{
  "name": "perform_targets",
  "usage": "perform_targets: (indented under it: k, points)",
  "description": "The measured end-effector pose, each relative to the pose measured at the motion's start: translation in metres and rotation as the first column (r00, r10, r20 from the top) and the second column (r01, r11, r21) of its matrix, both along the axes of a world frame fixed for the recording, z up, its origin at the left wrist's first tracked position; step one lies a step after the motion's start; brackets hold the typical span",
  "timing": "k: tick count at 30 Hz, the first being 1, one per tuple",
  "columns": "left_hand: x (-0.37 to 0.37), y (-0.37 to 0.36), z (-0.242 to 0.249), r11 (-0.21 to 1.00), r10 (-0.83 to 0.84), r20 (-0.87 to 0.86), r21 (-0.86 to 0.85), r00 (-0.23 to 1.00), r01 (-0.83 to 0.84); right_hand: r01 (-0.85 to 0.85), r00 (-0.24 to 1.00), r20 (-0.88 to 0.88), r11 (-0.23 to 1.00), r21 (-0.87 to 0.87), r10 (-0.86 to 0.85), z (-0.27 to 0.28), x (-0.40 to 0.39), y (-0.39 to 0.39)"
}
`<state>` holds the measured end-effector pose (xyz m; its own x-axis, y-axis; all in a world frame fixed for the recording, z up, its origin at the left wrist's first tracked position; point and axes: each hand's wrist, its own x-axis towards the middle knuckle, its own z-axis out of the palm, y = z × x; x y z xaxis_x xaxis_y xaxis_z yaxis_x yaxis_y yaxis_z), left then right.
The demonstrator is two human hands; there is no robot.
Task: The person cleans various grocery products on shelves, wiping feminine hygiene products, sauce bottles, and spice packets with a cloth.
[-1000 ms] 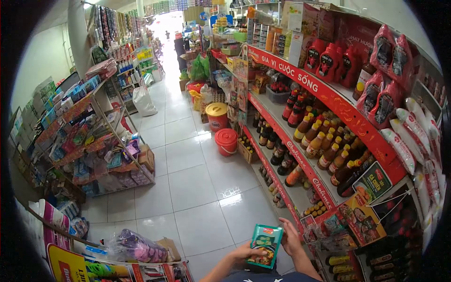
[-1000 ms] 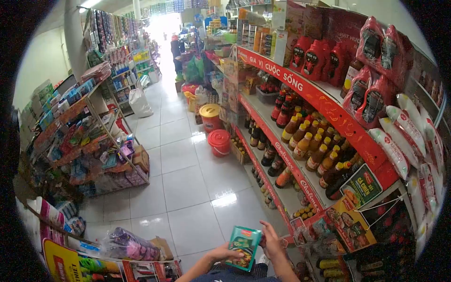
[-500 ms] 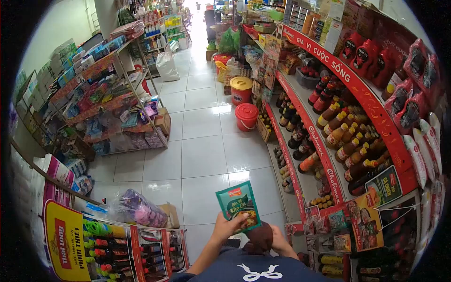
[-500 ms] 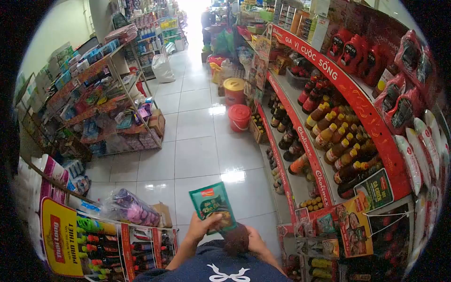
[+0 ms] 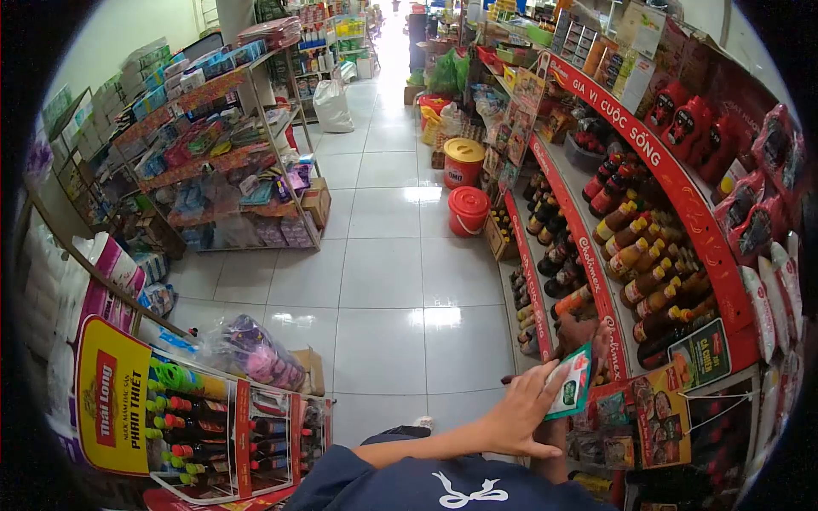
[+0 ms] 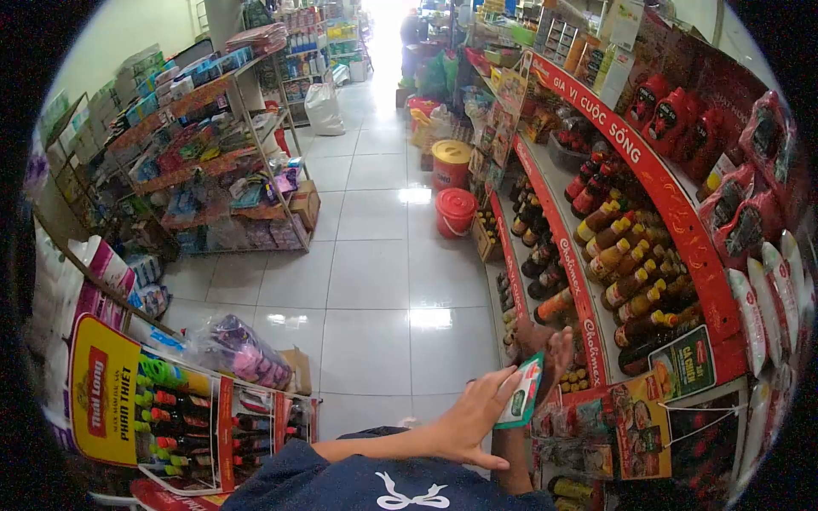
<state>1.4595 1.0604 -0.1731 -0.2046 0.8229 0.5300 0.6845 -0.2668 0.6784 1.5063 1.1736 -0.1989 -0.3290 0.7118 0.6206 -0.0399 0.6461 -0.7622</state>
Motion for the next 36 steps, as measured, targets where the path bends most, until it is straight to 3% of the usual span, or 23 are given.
perform_targets:
  k: [3,4,5,10,12,13,14,15,16,17,18,19,20,21,22,23,25,26,27,29,31,35,36]
  points:
    - [-0.009,0.004,-0.002,0.983,-0.181,0.392,0.044,0.902,0.179,-0.137,0.99,-0.051,0.983,-0.126,0.132,0.004,0.001,-0.017]
    - [-0.002,0.005,-0.007,0.962,-0.26,0.627,0.238,0.735,0.138,-0.195,0.98,-0.064,0.965,-0.176,0.186,0.004,0.003,-0.027]
    - [-0.005,-0.007,0.008,0.984,-0.17,0.683,0.084,0.71,0.154,-0.255,0.967,-0.078,0.938,-0.237,0.243,0.007,0.002,-0.036]
    - [-0.004,0.0,0.019,0.916,-0.013,0.591,0.331,0.807,-0.228,-0.476,0.863,-0.155,0.674,-0.565,0.481,0.019,-0.004,-0.059]
    - [-0.014,-0.002,0.018,0.959,-0.183,0.929,0.24,0.323,-0.148,-0.518,0.818,-0.054,0.691,-0.504,0.573,0.023,0.003,-0.065]
    - [-0.021,-0.005,0.017,0.973,-0.215,0.976,0.216,0.018,-0.088,-0.582,0.789,0.115,0.794,-0.175,0.604,0.026,0.008,-0.066]
    - [-0.026,-0.008,0.018,0.978,-0.206,0.935,0.209,-0.289,-0.02,-0.586,0.807,0.219,0.789,0.186,0.548,0.029,0.013,-0.067]
    - [-0.027,-0.01,0.023,0.947,-0.321,0.933,0.321,-0.16,-0.031,-0.552,0.801,0.409,0.802,0.227,0.436,0.031,0.014,-0.065]
    - [-0.027,-0.013,0.029,0.9,-0.435,0.9,0.434,-0.037,-0.037,-0.562,0.796,0.368,0.812,0.156,0.481,0.031,0.011,-0.061]
    - [-0.024,-0.004,-0.007,0.727,-0.651,0.672,0.685,-0.354,-0.037,-0.573,0.79,0.323,0.815,0.086,0.521,0.032,0.005,-0.057]
    - [-0.02,0.005,-0.043,0.536,-0.67,0.358,0.839,-0.65,-0.09,-0.55,0.803,0.305,0.834,0.047,0.513,0.039,0.001,-0.051]
    - [-0.011,-0.001,-0.035,0.787,-0.61,0.792,0.609,-0.019,0.1,-0.582,0.792,0.209,0.813,-0.023,0.573,0.041,-0.006,-0.043]
    - [-0.001,-0.008,-0.026,0.98,-0.162,0.775,0.196,0.611,0.011,-0.597,0.775,0.144,0.788,-0.149,0.615,0.055,-0.011,-0.038]
    - [0.012,-0.003,-0.015,0.967,-0.256,0.948,0.25,0.191,0.058,-0.608,0.76,0.076,0.747,-0.27,0.646,0.066,-0.014,-0.036]
    - [0.026,-0.004,-0.032,0.975,-0.216,0.935,0.189,0.282,0.122,-0.631,0.738,-0.038,0.668,-0.394,0.674,0.059,-0.018,-0.032]
    - [0.036,0.002,-0.038,0.98,-0.198,0.952,0.198,0.234,0.024,-0.673,0.705,-0.042,0.649,-0.355,0.708,0.051,-0.021,-0.03]
    - [0.022,-0.002,-0.056,0.978,-0.199,0.959,0.184,0.199,0.094,-0.751,0.633,-0.043,0.599,-0.278,0.773,0.03,-0.023,-0.034]
    - [0.011,-0.008,-0.06,0.975,-0.203,0.961,0.181,0.187,0.128,-0.694,0.694,0.079,0.694,-0.194,0.716,0.039,-0.018,-0.04]
    - [-0.006,-0.018,-0.031,0.997,-0.079,0.847,0.068,0.525,0.041,-0.627,0.75,0.191,0.773,-0.099,0.633,0.048,-0.014,-0.046]
    - [-0.019,-0.016,-0.022,0.966,-0.256,0.967,0.256,-0.014,-0.035,-0.588,0.771,0.193,0.795,-0.15,0.607,0.018,-0.01,-0.061]
    - [-0.034,-0.023,-0.023,0.97,-0.236,0.941,0.241,-0.243,-0.008,-0.576,0.764,0.301,0.814,-0.078,0.57,0.012,-0.004,-0.077]
    - [-0.035,-0.026,-0.049,0.895,-0.37,0.808,0.443,-0.459,0.058,-0.582,0.774,0.265,0.811,-0.061,0.576,-0.003,0.008,-0.089]
    - [-0.029,-0.026,-0.049,0.899,-0.358,0.863,0.421,-0.355,0.116,-0.566,0.792,0.254,0.824,-0.04,0.556,-0.001,0.009,-0.082]
